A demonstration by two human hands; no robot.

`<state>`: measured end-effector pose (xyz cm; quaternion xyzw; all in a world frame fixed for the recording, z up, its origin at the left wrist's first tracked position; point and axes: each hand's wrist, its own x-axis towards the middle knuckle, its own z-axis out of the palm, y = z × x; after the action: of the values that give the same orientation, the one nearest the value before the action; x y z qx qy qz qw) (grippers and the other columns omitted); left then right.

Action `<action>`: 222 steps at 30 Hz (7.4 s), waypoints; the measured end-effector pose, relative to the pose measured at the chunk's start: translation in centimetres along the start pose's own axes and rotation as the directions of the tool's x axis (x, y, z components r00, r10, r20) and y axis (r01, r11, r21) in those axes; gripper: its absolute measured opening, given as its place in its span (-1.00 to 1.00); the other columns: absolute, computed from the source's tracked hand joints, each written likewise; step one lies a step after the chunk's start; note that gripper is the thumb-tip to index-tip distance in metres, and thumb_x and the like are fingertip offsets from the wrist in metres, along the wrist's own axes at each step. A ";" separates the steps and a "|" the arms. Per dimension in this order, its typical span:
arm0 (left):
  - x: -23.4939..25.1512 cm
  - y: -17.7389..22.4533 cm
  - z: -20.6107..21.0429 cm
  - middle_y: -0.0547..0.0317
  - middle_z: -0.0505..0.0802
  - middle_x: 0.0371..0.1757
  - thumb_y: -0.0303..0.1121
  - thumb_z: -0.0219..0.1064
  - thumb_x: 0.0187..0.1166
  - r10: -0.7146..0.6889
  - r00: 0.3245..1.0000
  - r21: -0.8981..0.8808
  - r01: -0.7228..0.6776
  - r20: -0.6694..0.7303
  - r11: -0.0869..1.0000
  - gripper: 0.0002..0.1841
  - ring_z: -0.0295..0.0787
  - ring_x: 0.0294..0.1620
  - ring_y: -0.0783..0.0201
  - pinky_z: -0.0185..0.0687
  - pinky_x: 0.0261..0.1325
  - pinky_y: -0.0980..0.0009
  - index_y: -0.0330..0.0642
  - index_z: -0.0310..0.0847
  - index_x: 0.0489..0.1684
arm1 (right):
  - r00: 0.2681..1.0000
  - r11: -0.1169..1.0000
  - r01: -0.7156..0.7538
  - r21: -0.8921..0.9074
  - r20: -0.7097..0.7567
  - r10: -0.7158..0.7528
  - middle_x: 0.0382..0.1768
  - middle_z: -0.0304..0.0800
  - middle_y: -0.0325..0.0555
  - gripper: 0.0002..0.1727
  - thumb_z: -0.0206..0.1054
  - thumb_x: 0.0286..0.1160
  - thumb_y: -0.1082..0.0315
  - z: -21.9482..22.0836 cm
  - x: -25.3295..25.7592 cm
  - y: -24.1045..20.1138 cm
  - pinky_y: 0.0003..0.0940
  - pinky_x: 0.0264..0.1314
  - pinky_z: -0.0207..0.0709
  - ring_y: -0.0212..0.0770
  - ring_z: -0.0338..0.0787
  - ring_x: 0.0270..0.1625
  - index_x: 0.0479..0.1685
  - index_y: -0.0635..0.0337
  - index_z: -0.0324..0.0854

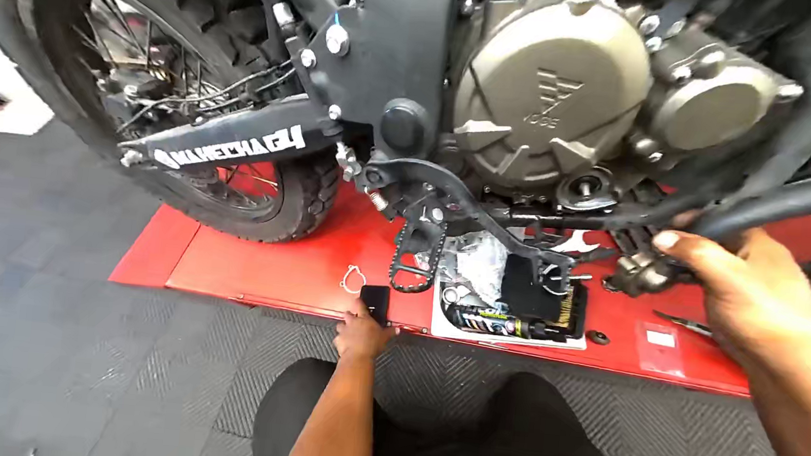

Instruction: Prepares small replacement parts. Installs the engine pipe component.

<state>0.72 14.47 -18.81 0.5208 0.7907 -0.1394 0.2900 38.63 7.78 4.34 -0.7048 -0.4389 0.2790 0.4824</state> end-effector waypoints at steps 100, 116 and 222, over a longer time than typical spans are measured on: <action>-15.8 23.6 -5.0 0.34 0.79 -0.08 -0.37 0.37 0.64 0.240 0.471 -0.495 -0.868 -0.849 -0.047 -0.71 0.70 -0.03 0.56 0.60 0.11 0.61 -0.28 0.59 0.22 | 0.614 0.171 0.424 -0.889 0.143 -0.776 -0.17 0.78 -0.18 -0.41 0.48 0.26 -0.41 -3.9 5.7 -4.4 0.17 0.44 0.15 0.01 0.65 0.13 -0.12 -0.08 0.83; -15.3 23.8 -4.9 0.34 0.79 -0.12 -0.40 0.37 0.65 0.236 0.429 -0.448 -0.894 -0.872 -0.029 -0.73 0.68 -0.10 0.58 0.59 0.05 0.62 -0.33 0.57 0.19 | 0.608 0.207 0.361 -0.909 0.061 -0.791 -0.06 0.70 -0.04 -0.01 0.41 -0.20 -0.73 -0.8 5.5 -3.6 0.27 0.50 0.04 0.11 0.57 0.20 -0.16 0.06 0.71; -14.5 24.1 -3.8 0.17 0.83 -0.18 -0.41 0.42 0.59 0.411 0.760 -0.774 -0.185 -0.503 -0.605 -0.82 0.80 -0.12 0.32 0.78 -0.01 0.29 -0.17 0.61 0.04 | -0.037 -0.014 0.980 -0.201 -0.109 -0.993 -0.18 0.78 -0.05 -0.63 0.12 0.81 0.05 9.1 6.7 -4.5 -0.25 0.12 0.61 -0.15 0.73 -0.03 -0.01 0.10 0.76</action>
<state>25.50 15.80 -5.11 0.2472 0.2660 0.6572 0.6605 32.74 18.35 5.26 -0.2224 -0.7609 -0.2415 0.5597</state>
